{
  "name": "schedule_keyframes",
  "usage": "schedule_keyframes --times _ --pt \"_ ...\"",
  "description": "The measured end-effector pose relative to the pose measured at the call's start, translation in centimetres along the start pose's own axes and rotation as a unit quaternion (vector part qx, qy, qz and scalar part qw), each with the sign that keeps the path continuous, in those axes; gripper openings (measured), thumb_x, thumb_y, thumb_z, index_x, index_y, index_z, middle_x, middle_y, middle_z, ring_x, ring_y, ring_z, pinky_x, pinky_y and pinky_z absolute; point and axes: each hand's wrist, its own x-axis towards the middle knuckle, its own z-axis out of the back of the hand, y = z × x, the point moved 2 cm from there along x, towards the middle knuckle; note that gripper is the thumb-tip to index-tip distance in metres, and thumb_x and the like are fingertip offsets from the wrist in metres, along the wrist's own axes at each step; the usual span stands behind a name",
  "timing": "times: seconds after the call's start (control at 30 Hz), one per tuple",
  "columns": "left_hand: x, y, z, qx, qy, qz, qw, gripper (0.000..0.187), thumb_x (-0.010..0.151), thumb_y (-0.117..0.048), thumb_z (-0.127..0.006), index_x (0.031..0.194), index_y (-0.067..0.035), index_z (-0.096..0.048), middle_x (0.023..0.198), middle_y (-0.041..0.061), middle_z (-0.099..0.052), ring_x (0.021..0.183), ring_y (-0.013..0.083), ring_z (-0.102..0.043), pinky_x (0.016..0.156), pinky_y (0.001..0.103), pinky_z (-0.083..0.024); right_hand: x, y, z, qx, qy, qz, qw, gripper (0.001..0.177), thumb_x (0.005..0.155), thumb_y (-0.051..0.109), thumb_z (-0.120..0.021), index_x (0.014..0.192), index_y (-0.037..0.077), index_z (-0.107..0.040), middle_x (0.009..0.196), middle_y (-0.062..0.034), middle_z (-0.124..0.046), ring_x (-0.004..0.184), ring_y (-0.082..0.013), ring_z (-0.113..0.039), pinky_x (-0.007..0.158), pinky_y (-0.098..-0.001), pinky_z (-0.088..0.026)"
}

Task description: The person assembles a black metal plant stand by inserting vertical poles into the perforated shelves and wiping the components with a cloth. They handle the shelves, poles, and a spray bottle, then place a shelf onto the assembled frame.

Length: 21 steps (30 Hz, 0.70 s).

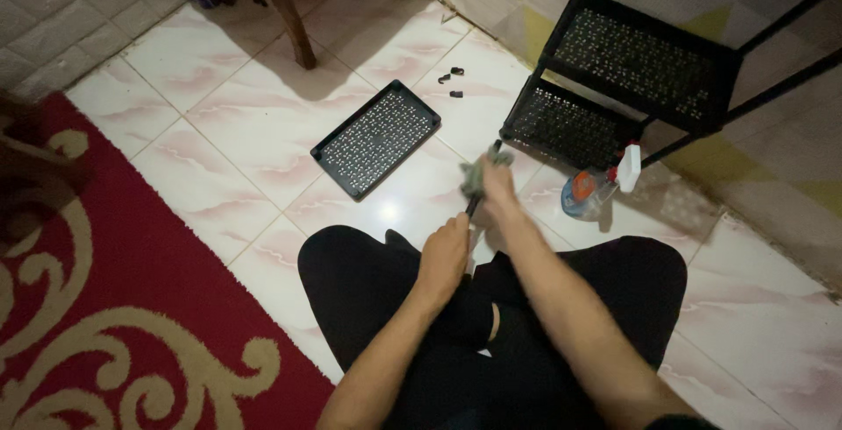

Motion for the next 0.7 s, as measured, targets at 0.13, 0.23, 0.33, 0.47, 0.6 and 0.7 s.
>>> schedule_keyframes --times 0.13,0.23,0.33,0.47,0.6,0.7 --pt "-0.4 1.8 -1.1 -0.213 0.083 0.192 0.954 0.027 0.11 -0.028 -0.046 0.108 -0.002 -0.054 0.073 0.011 -0.057 0.065 0.0339 -0.056 0.057 0.047 -0.045 3.1 3.2 1.0 0.089 -0.007 0.038 0.995 0.034 0.102 0.037 -0.061 0.105 0.002 -0.059 0.079 -0.0116 -0.062 0.06 -0.0249 -0.061 0.054 -0.042 -0.056" --pt "0.3 3.6 -2.8 -0.556 0.138 0.345 0.743 0.035 0.112 -0.032 -0.039 0.106 -0.003 -0.058 0.068 -0.001 -0.049 0.054 0.0145 -0.045 0.052 0.034 -0.043 -1.4 1.3 1.3 0.243 0.069 -0.044 0.967 0.046 0.101 0.047 -0.059 0.108 0.001 -0.059 0.08 -0.0103 -0.058 0.067 -0.0215 -0.059 0.062 -0.0361 -0.057" --pt "1.5 4.4 -3.3 -0.637 0.105 0.343 0.683 0.035 0.114 -0.03 -0.043 0.101 0.0 -0.056 0.071 0.0 -0.053 0.057 0.0127 -0.049 0.057 0.031 -0.049 -8.1 -3.9 0.4 0.231 0.365 -0.19 0.882 0.045 0.114 0.039 -0.067 0.12 -0.005 -0.067 0.076 -0.0096 -0.059 0.058 -0.0206 -0.056 0.046 -0.0329 -0.051" --pt "1.5 2.9 -1.6 -0.252 0.08 0.219 0.939 0.025 0.105 -0.022 -0.047 0.099 0.001 -0.051 0.074 0.013 -0.063 0.063 0.0286 -0.063 0.056 0.041 -0.052 -5.6 -4.6 0.9 -0.057 0.157 0.019 0.986 0.025 0.102 0.028 -0.059 0.111 0.006 -0.063 0.095 -0.0056 -0.069 0.083 -0.0148 -0.066 0.077 -0.0325 -0.055" --pt "0.3 -0.2 0.7 0.016 0.018 0.026 0.999 0.009 0.1 -0.01 -0.047 0.105 -0.003 -0.047 0.086 0.024 -0.065 0.071 0.0432 -0.065 0.062 0.049 -0.052 1.8 0.0 -0.1 0.088 0.138 -0.007 0.987 0.032 0.107 0.028 -0.06 0.086 0.005 -0.052 0.067 -0.0085 -0.055 0.055 -0.0208 -0.055 0.051 -0.0367 -0.047" --pt "-0.4 0.1 0.5 -0.09 0.082 0.16 0.98 0.021 0.11 -0.024 -0.051 0.103 -0.003 -0.05 0.073 0.017 -0.062 0.068 0.0383 -0.061 0.059 0.047 -0.048 3.5 4.9 0.0 0.067 0.076 0.062 0.993 0.037 0.106 0.037 -0.057 0.098 0.002 -0.064 0.08 -0.0109 -0.07 0.056 -0.0172 -0.051 0.05 -0.0314 -0.042"
